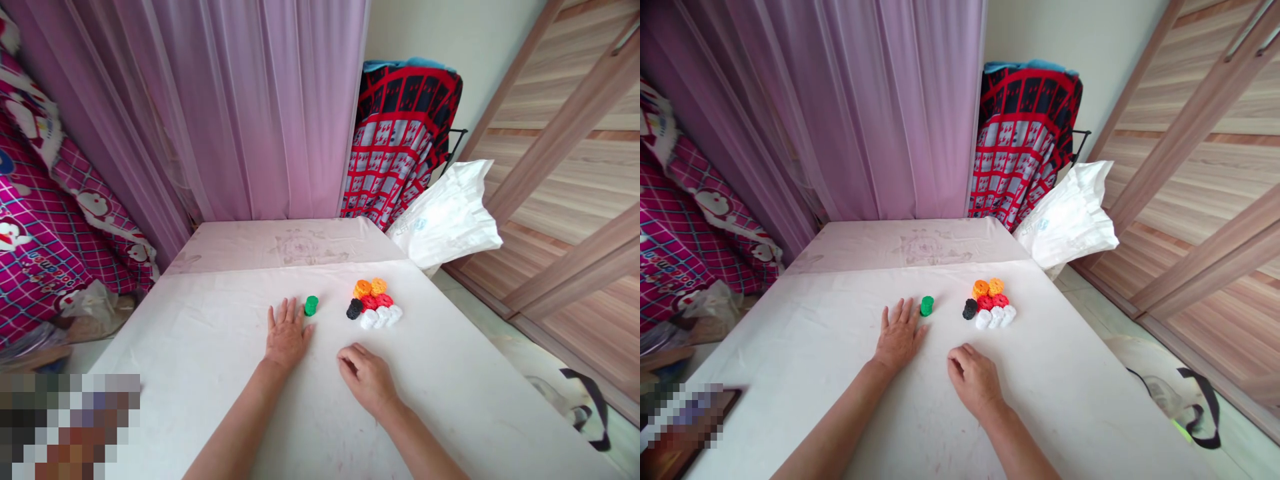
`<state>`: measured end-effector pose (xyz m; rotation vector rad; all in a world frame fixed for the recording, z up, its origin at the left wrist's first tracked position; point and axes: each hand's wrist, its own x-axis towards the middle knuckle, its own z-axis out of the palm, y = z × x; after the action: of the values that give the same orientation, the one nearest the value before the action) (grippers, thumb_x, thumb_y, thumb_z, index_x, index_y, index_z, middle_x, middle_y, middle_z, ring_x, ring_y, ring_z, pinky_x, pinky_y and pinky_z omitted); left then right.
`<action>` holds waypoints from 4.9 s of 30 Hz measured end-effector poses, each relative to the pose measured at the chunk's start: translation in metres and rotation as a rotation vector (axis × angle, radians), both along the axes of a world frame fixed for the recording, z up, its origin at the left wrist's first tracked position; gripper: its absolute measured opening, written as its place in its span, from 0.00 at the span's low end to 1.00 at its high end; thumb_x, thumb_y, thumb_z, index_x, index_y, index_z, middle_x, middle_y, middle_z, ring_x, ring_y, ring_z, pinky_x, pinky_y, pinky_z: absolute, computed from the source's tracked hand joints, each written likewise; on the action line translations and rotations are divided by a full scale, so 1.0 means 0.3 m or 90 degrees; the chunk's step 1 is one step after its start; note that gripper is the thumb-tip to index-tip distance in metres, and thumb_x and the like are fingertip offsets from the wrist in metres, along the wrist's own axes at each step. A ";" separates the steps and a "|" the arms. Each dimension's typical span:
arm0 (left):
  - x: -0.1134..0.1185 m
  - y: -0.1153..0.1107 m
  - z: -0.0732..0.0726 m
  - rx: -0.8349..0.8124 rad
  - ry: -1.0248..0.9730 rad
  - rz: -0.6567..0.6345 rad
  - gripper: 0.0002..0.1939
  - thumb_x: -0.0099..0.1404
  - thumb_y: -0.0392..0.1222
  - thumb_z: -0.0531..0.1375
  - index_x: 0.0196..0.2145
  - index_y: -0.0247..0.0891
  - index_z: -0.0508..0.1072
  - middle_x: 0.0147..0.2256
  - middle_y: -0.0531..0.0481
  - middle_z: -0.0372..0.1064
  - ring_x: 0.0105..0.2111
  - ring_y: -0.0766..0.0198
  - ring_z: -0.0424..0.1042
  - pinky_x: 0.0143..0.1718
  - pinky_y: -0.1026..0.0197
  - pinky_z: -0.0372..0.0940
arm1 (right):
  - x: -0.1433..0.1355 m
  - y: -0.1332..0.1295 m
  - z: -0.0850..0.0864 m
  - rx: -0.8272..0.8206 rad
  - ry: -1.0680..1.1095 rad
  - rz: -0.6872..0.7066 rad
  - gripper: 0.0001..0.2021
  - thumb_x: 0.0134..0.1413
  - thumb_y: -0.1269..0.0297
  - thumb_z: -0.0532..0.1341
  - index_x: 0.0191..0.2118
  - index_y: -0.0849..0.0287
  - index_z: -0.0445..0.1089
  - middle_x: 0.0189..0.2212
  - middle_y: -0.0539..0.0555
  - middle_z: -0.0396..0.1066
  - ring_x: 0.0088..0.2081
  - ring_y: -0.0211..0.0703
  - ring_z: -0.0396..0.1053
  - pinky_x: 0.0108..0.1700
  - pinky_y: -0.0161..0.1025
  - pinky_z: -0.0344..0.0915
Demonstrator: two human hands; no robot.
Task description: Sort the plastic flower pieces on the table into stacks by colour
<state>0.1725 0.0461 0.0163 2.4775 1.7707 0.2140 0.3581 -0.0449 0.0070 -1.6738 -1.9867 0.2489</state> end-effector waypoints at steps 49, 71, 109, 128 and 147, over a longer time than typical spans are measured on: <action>0.076 0.064 0.055 -0.076 -0.242 0.151 0.10 0.61 0.45 0.60 0.40 0.51 0.79 0.61 0.54 0.64 0.66 0.50 0.49 0.66 0.38 0.35 | -0.138 0.282 -0.081 0.031 0.354 -0.135 0.22 0.47 0.75 0.53 0.50 0.58 0.64 0.48 0.59 0.75 0.50 0.46 0.73 0.52 0.45 0.69; 0.187 0.120 0.034 -0.089 -0.265 0.090 0.10 0.61 0.45 0.59 0.38 0.50 0.79 0.60 0.54 0.65 0.66 0.48 0.48 0.65 0.36 0.33 | -0.104 0.005 -0.040 0.065 0.278 -0.052 0.19 0.51 0.71 0.52 0.50 0.58 0.65 0.40 0.55 0.75 0.26 0.35 0.70 0.30 0.32 0.68; 0.224 0.351 0.033 -0.442 -0.536 -0.299 0.30 0.53 0.33 0.62 0.55 0.41 0.70 0.51 0.49 0.72 0.53 0.60 0.69 0.58 0.56 0.59 | -0.065 0.042 0.003 0.082 0.266 -0.036 0.10 0.48 0.76 0.53 0.29 0.55 0.69 0.23 0.47 0.69 0.24 0.35 0.65 0.28 0.30 0.60; -0.213 0.075 -0.028 0.030 -0.245 -0.118 0.18 0.65 0.45 0.52 0.50 0.44 0.74 0.53 0.48 0.72 0.58 0.55 0.66 0.62 0.48 0.59 | -0.090 0.148 -0.053 0.081 0.086 -0.105 0.16 0.50 0.77 0.52 0.43 0.59 0.70 0.55 0.64 0.69 0.53 0.50 0.71 0.50 0.44 0.69; -0.289 -0.007 -0.084 0.177 -0.222 -0.155 0.16 0.66 0.42 0.53 0.45 0.42 0.77 0.49 0.47 0.75 0.52 0.54 0.72 0.56 0.45 0.66 | -0.135 0.230 0.013 -0.049 0.015 -0.232 0.14 0.53 0.75 0.54 0.43 0.59 0.71 0.50 0.59 0.73 0.47 0.45 0.73 0.49 0.38 0.67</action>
<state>0.0859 0.0442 -0.0090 2.6000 1.3665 0.8650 0.3175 0.0242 0.0110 -2.0316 -1.6335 0.2121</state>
